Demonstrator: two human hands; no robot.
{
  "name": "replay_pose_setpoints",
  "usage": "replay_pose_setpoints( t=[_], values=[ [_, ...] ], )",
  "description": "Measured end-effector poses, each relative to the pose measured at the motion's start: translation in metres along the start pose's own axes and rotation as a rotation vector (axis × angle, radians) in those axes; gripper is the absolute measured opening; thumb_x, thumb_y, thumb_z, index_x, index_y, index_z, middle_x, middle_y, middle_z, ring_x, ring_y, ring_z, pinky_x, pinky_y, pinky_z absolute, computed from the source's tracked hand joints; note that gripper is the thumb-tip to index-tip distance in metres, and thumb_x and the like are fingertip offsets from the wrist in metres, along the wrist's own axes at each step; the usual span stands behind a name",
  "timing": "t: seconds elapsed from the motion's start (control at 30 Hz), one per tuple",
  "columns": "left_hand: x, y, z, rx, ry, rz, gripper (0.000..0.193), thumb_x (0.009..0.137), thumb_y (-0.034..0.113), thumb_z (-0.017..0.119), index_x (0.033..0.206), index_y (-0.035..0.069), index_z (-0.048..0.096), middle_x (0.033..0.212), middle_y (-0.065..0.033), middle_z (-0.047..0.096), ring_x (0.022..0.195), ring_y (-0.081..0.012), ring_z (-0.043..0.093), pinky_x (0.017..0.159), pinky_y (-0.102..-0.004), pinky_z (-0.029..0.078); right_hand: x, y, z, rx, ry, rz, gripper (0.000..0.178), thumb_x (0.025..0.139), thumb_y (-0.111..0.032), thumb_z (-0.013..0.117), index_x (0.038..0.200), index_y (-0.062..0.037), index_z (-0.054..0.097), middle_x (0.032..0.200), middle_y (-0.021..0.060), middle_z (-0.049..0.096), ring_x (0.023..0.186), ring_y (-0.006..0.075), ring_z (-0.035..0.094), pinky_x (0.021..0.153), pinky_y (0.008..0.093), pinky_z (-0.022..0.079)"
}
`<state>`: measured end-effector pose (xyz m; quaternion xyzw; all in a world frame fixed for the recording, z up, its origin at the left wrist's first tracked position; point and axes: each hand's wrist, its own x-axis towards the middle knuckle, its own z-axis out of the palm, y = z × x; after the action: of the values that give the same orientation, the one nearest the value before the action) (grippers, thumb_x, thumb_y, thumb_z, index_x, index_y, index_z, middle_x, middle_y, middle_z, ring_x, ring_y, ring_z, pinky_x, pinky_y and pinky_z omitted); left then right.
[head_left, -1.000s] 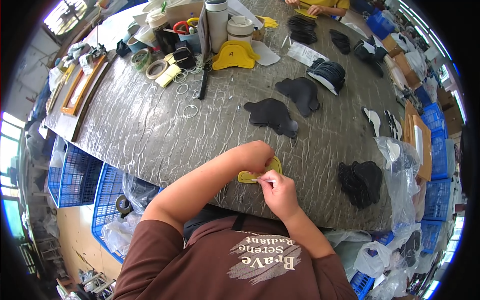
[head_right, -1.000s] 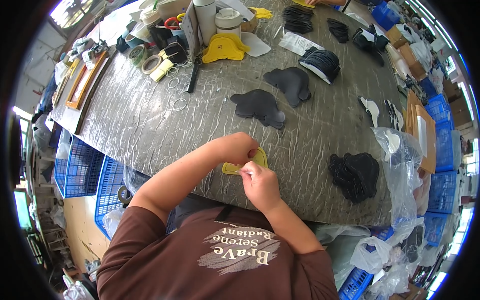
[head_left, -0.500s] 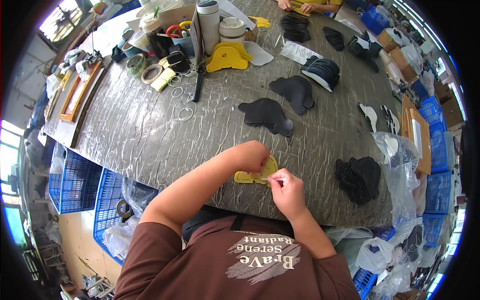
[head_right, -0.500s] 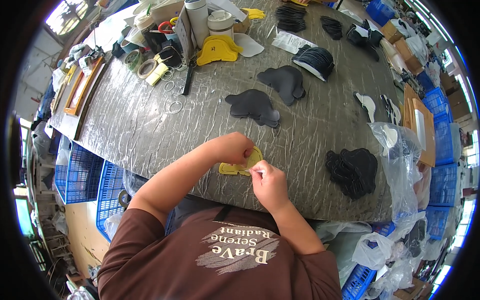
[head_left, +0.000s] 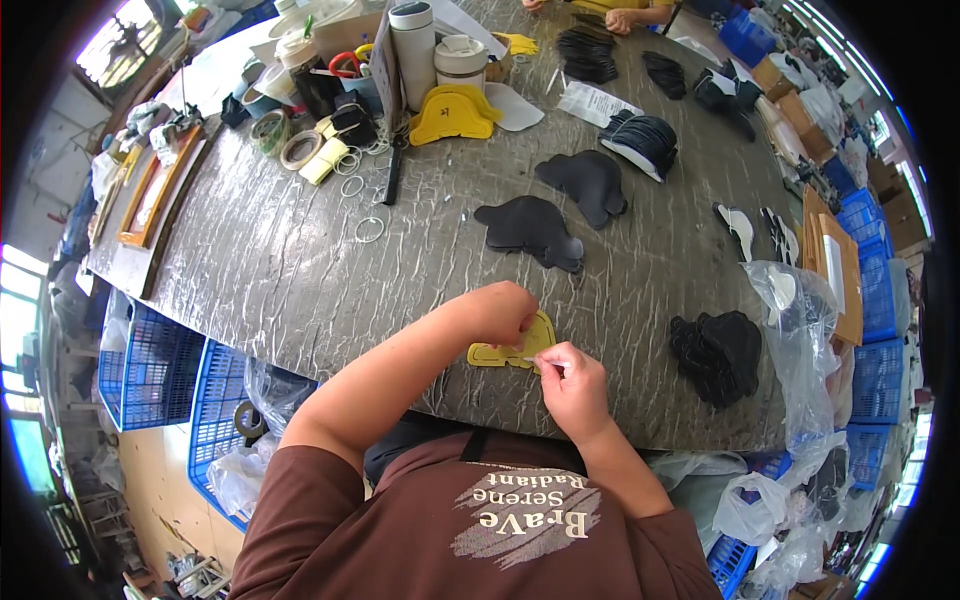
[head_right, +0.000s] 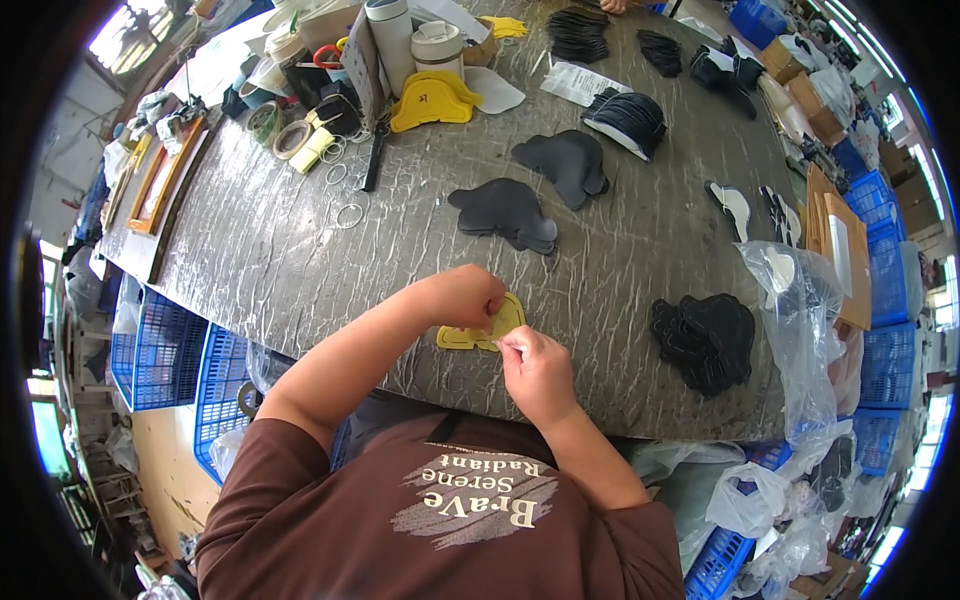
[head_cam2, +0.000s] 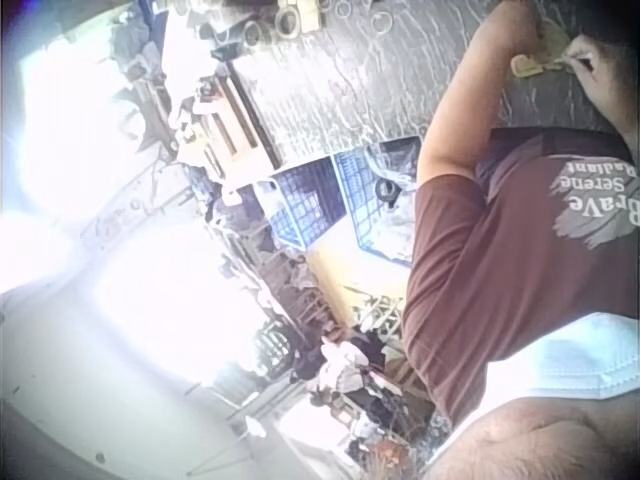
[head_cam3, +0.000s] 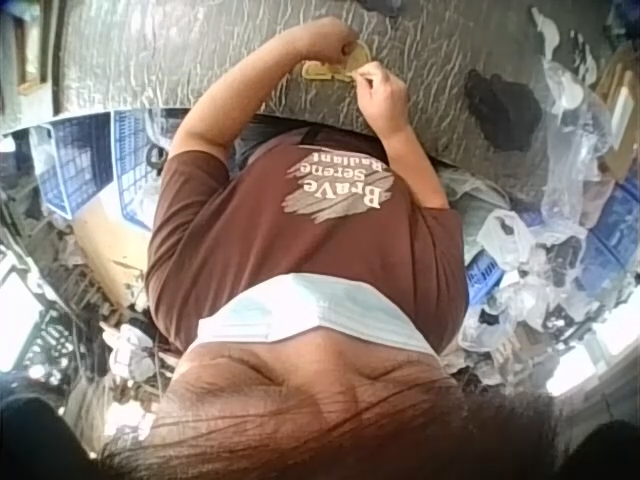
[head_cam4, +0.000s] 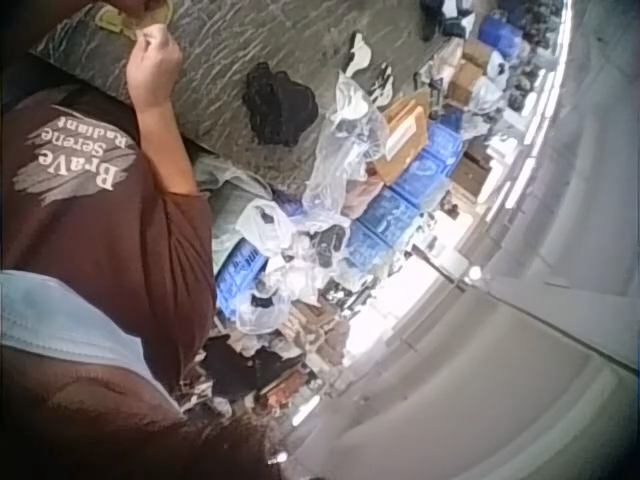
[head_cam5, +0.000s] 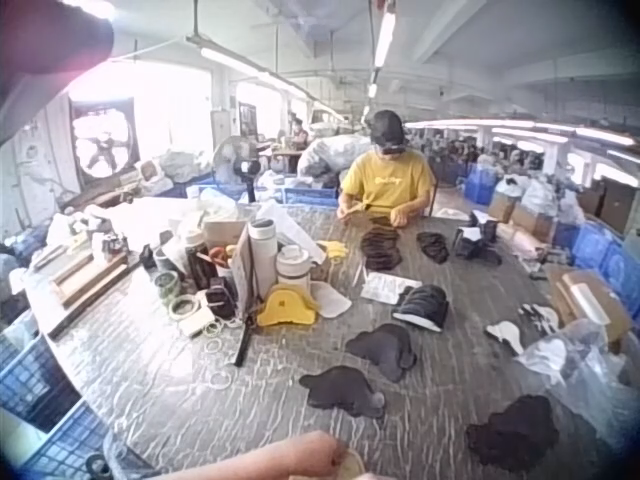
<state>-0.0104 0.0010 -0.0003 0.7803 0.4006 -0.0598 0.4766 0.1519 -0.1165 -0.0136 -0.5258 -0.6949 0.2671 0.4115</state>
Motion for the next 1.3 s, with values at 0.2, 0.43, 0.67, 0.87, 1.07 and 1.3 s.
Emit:
replay_pose_setpoints(
  t=[0.2, 0.43, 0.67, 0.87, 1.07, 1.3],
  values=[
    [0.001, -0.001, 0.000, 0.026, -0.001, -0.014, 0.021, 0.066, 0.011, 0.073, 0.080, 0.001, 0.062, 0.068, -0.0131, 0.065, 0.061, -0.0239, 0.066, 0.056, -0.0358, 0.051, 0.001, 0.004, -0.002, -0.026, -0.034, -0.042, 0.007, 0.083, 0.002, 0.065, 0.082, -0.0011, 0.059, 0.073, 0.0128, 0.065, 0.063, 0.0234, 0.065, 0.058, 0.0307, 0.049],
    [0.003, -0.002, 0.001, 0.054, -0.008, -0.034, 0.022, 0.065, 0.012, 0.075, 0.080, 0.002, 0.064, 0.072, -0.0126, 0.066, 0.065, -0.0250, 0.066, 0.060, -0.0366, 0.050, -0.007, 0.006, -0.008, 0.035, 0.028, 0.024, 0.012, 0.081, 0.000, 0.067, 0.083, -0.0034, 0.055, 0.072, 0.0128, 0.063, 0.064, 0.0320, 0.062, 0.057, 0.0379, 0.048],
    [0.004, -0.001, 0.001, 0.084, 0.001, -0.025, 0.022, 0.065, 0.013, 0.076, 0.082, 0.003, 0.065, 0.074, -0.0123, 0.066, 0.070, -0.0262, 0.066, 0.063, -0.0373, 0.051, -0.016, 0.008, -0.017, 0.006, 0.062, -0.003, 0.012, 0.080, 0.000, 0.067, 0.082, -0.0032, 0.055, 0.072, 0.0128, 0.063, 0.063, 0.0311, 0.062, 0.056, 0.0370, 0.048],
    [0.000, 0.007, -0.003, 0.043, -0.045, -0.100, 0.023, 0.066, 0.012, 0.076, 0.084, 0.004, 0.064, 0.077, -0.0133, 0.067, 0.078, -0.0265, 0.067, 0.067, -0.0382, 0.052, -0.023, 0.010, -0.028, -0.018, 0.055, 0.098, 0.011, 0.081, 0.001, 0.066, 0.082, -0.0025, 0.056, 0.070, 0.0132, 0.062, 0.061, 0.0296, 0.062, 0.056, 0.0362, 0.048],
    [-0.004, 0.005, 0.014, 0.335, 0.274, -0.082, 0.044, 0.065, 0.018, 0.082, 0.101, 0.005, 0.060, 0.091, -0.0142, 0.066, 0.090, -0.0319, 0.065, 0.079, -0.0410, 0.051, -0.019, 0.005, -0.032, -0.004, 0.059, 0.068, 0.009, 0.084, 0.000, 0.064, 0.083, -0.0020, 0.056, 0.071, 0.0134, 0.061, 0.061, 0.0271, 0.061, 0.057, 0.0338, 0.048],
    [-0.004, -0.057, 0.014, -0.487, 0.376, 0.189, 0.030, 0.069, 0.008, 0.081, 0.090, 0.002, 0.059, 0.088, -0.0063, 0.067, 0.085, -0.0203, 0.066, 0.075, -0.0308, 0.052, 0.011, 0.032, -0.041, 0.350, 0.156, 0.285, 0.011, 0.093, -0.004, 0.046, 0.100, 0.0011, 0.054, 0.087, 0.0117, 0.061, 0.078, 0.0168, 0.061, 0.068, 0.0296, 0.052]
  ],
)
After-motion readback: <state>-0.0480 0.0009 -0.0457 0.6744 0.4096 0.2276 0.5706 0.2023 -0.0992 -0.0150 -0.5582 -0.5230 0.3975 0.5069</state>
